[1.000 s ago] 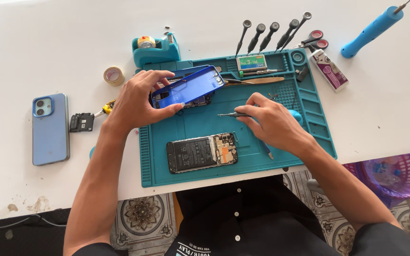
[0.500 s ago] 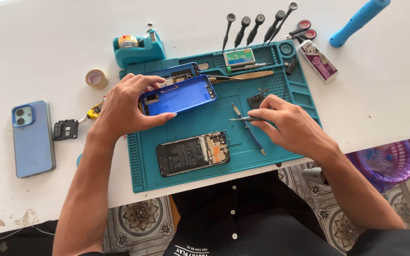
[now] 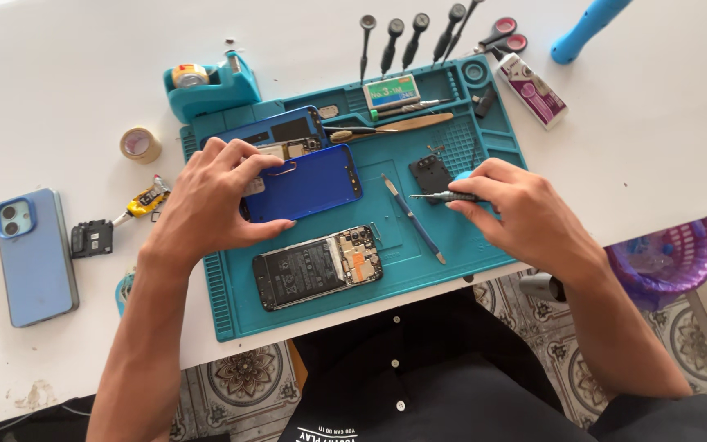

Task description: The person disassembles a smartphone by removing the back cover and unscrewing internal components. They then transfer the camera module to a replacement back cover and begin reassembly by screwing the module into place.

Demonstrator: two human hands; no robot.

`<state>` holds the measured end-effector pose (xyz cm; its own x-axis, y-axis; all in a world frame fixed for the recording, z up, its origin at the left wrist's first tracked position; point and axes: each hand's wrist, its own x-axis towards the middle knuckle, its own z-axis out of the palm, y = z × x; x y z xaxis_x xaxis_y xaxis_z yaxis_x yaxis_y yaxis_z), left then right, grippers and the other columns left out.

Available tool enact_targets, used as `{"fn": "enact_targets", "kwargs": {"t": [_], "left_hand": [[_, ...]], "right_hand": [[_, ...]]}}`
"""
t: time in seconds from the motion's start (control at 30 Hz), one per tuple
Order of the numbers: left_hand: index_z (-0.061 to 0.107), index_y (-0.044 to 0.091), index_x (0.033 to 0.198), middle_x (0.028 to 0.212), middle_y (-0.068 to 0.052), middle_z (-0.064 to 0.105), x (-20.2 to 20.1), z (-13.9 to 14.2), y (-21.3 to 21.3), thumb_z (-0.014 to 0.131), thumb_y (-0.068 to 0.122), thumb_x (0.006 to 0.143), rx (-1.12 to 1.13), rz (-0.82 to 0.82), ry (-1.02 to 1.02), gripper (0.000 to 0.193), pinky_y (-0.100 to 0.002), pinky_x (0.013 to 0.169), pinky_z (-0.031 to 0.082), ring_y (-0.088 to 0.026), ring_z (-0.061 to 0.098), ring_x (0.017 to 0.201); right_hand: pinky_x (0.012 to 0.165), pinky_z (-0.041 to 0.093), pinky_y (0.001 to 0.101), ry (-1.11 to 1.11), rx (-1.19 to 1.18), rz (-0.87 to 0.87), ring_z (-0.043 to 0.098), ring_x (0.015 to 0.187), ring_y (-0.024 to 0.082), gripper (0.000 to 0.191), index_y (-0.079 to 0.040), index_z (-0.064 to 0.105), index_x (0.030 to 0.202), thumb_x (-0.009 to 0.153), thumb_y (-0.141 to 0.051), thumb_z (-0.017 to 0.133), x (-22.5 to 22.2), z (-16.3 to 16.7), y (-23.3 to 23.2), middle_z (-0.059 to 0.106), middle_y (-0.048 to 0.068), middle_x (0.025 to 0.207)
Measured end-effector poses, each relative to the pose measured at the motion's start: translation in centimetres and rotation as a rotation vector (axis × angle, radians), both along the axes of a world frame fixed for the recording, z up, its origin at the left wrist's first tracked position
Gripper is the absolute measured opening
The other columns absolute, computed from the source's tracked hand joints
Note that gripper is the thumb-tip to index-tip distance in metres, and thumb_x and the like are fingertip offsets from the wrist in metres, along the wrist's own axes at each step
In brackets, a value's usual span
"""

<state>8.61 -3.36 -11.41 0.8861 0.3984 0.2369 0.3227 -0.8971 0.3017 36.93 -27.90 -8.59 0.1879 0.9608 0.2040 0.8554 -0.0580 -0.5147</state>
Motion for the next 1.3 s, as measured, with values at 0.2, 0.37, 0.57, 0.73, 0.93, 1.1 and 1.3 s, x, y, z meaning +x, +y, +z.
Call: {"fn": "enact_targets", "kwargs": {"t": [0.2, 0.37, 0.57, 0.73, 0.93, 1.1, 1.3], "left_hand": [[0.072, 0.010, 0.120, 0.117, -0.008, 0.066, 1.4, 0.1, -1.2, 0.088, 0.056, 0.069, 0.102, -0.026, -0.026, 0.070, -0.045, 0.096, 0.048, -0.028, 0.056, 0.110], [0.074, 0.010, 0.117, 0.113, -0.008, 0.068, 3.4, 0.2, -2.7, 0.081, 0.053, 0.081, 0.175, -0.149, -0.028, 0.056, -0.047, 0.094, 0.047, -0.026, 0.057, 0.106], [0.073, 0.010, 0.114, 0.109, -0.007, 0.069, 5.4, 0.9, -3.8, 0.076, 0.047, 0.090, 0.176, -0.280, -0.056, 0.045, -0.047, 0.101, 0.047, -0.025, 0.059, 0.108], [0.074, 0.011, 0.113, 0.102, -0.007, 0.069, 7.4, 1.4, -4.6, 0.076, 0.044, 0.089, 0.106, -0.344, -0.016, 0.041, -0.045, 0.093, 0.046, -0.026, 0.060, 0.103], [0.073, 0.010, 0.117, 0.101, -0.006, 0.068, 11.1, 0.9, -5.8, 0.077, 0.046, 0.087, 0.095, -0.462, 0.064, 0.048, -0.042, 0.093, 0.047, -0.025, 0.058, 0.102], [0.072, 0.010, 0.121, 0.103, -0.006, 0.067, 13.9, 0.0, -7.6, 0.080, 0.052, 0.079, 0.056, -0.515, 0.075, 0.059, -0.041, 0.090, 0.046, -0.024, 0.058, 0.102], [0.072, 0.007, 0.121, 0.099, -0.006, 0.065, 14.1, -0.8, -9.5, 0.082, 0.059, 0.077, 0.015, -0.467, 0.068, 0.068, -0.040, 0.086, 0.042, -0.023, 0.057, 0.095]], "right_hand": [[0.060, 0.055, 0.0328, 0.037, -0.015, 0.002, 0.068, 0.066, 0.021, 0.022, -0.001, 0.076, 0.105, 0.089, -0.015, 0.076, 0.5, -0.4, -1.5, 0.071, 0.010, 0.094], [0.065, 0.057, 0.0335, 0.064, 0.046, 0.117, 0.071, 0.074, 0.023, 0.022, 0.000, 0.074, 0.106, 0.091, -0.016, 0.074, -0.6, -2.5, -0.6, 0.070, 0.010, 0.094], [0.065, 0.056, 0.0357, 0.128, -0.032, 0.105, 0.071, 0.074, 0.024, 0.025, 0.000, 0.074, 0.107, 0.091, -0.018, 0.075, -1.2, -3.7, 0.2, 0.070, 0.010, 0.095], [0.066, 0.056, 0.0365, 0.093, -0.030, 0.092, 0.070, 0.074, 0.025, 0.024, 0.001, 0.075, 0.106, 0.091, -0.017, 0.074, -0.3, -3.2, -0.8, 0.069, 0.011, 0.094], [0.066, 0.055, 0.0366, 0.066, -0.023, 0.101, 0.069, 0.075, 0.025, 0.022, -0.001, 0.076, 0.103, 0.090, -0.019, 0.076, 1.4, -2.1, -1.5, 0.071, 0.011, 0.090], [0.064, 0.055, 0.0348, 0.036, -0.086, 0.036, 0.071, 0.071, 0.023, 0.023, -0.002, 0.077, 0.099, 0.089, -0.023, 0.077, 3.6, 0.3, -3.4, 0.075, 0.011, 0.088], [0.064, 0.055, 0.0339, 0.021, -0.098, -0.018, 0.071, 0.069, 0.023, 0.023, -0.003, 0.078, 0.095, 0.089, -0.025, 0.076, 3.3, 1.6, -4.2, 0.075, 0.011, 0.085]]}}
